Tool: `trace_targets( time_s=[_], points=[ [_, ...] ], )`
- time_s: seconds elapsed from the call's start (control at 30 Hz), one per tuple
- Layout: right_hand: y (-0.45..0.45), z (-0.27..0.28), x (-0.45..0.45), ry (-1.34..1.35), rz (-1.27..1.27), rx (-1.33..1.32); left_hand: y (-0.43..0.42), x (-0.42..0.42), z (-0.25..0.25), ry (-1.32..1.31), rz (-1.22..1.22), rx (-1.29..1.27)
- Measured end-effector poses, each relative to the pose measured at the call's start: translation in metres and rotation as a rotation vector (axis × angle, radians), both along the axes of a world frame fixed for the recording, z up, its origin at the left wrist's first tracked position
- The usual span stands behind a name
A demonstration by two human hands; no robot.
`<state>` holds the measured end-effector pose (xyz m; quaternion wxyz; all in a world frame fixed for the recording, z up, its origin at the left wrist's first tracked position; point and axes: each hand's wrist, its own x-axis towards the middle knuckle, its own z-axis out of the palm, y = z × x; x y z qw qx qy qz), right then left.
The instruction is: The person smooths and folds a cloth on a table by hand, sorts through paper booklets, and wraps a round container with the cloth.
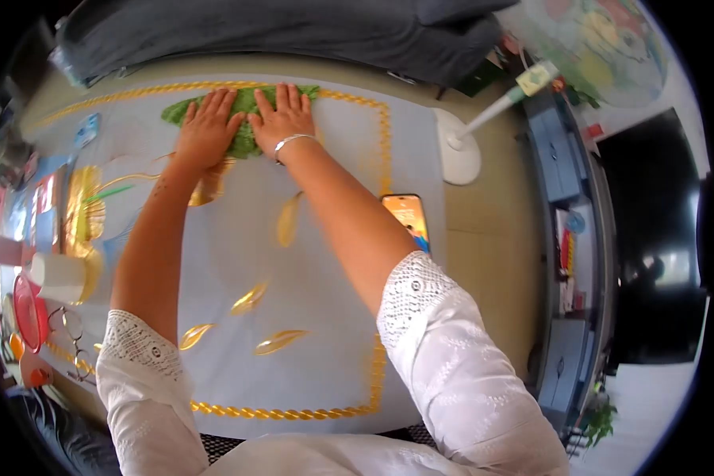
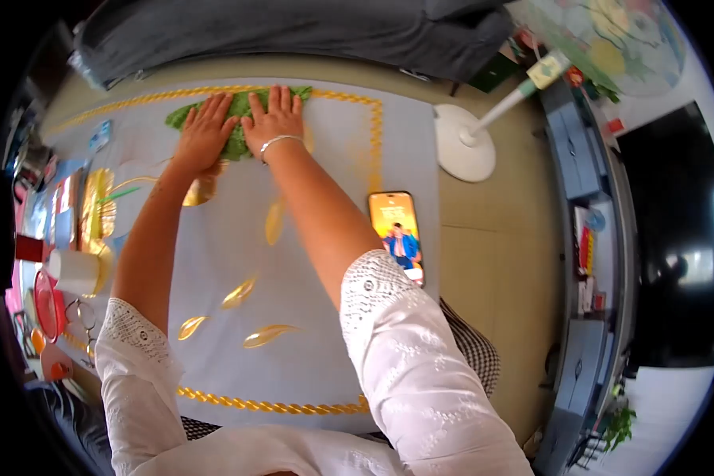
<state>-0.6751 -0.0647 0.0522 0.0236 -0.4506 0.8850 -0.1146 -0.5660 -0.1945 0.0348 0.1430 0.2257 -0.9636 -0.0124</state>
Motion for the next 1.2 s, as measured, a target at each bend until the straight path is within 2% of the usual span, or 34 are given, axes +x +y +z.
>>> trace_targets(
  time_s=[0.13, 0.3, 0.47, 0.57, 0.73, 0.83, 0.93, 1.07, 1.2],
  points=[
    [-0.023, -0.005, 0.029, -0.017, 0.136, -0.036, -0.018, 0.045, -0.008, 0.033, 0.086, -0.013],
    [-0.019, -0.011, 0.109, 0.025, 0.291, -0.115, 0.006, 0.141, -0.005, -0.006, 0.206, -0.005],
    [0.041, -0.009, 0.191, 0.097, 0.465, -0.15, 0.082, 0.237, 0.008, -0.028, 0.251, 0.042],
    [0.096, 0.0, 0.234, 0.094, 0.569, -0.159, 0.136, 0.292, 0.01, 0.072, 0.255, 0.05],
    [0.187, 0.002, 0.301, 0.079, 0.658, -0.097, 0.217, 0.365, 0.029, 0.009, 0.144, 0.172],
    [0.202, 0.006, 0.32, 0.062, 0.69, -0.055, 0.238, 0.397, 0.033, -0.024, 0.098, 0.2],
    [0.182, 0.006, 0.322, 0.041, 0.714, -0.035, 0.211, 0.399, 0.033, -0.054, 0.1, 0.227],
    [0.102, -0.004, 0.312, 0.118, 0.723, -0.132, 0.144, 0.385, 0.019, 0.038, 0.19, 0.13],
    [0.032, -0.007, 0.297, 0.127, 0.681, -0.037, 0.093, 0.359, 0.004, 0.102, 0.313, 0.055]
  ],
)
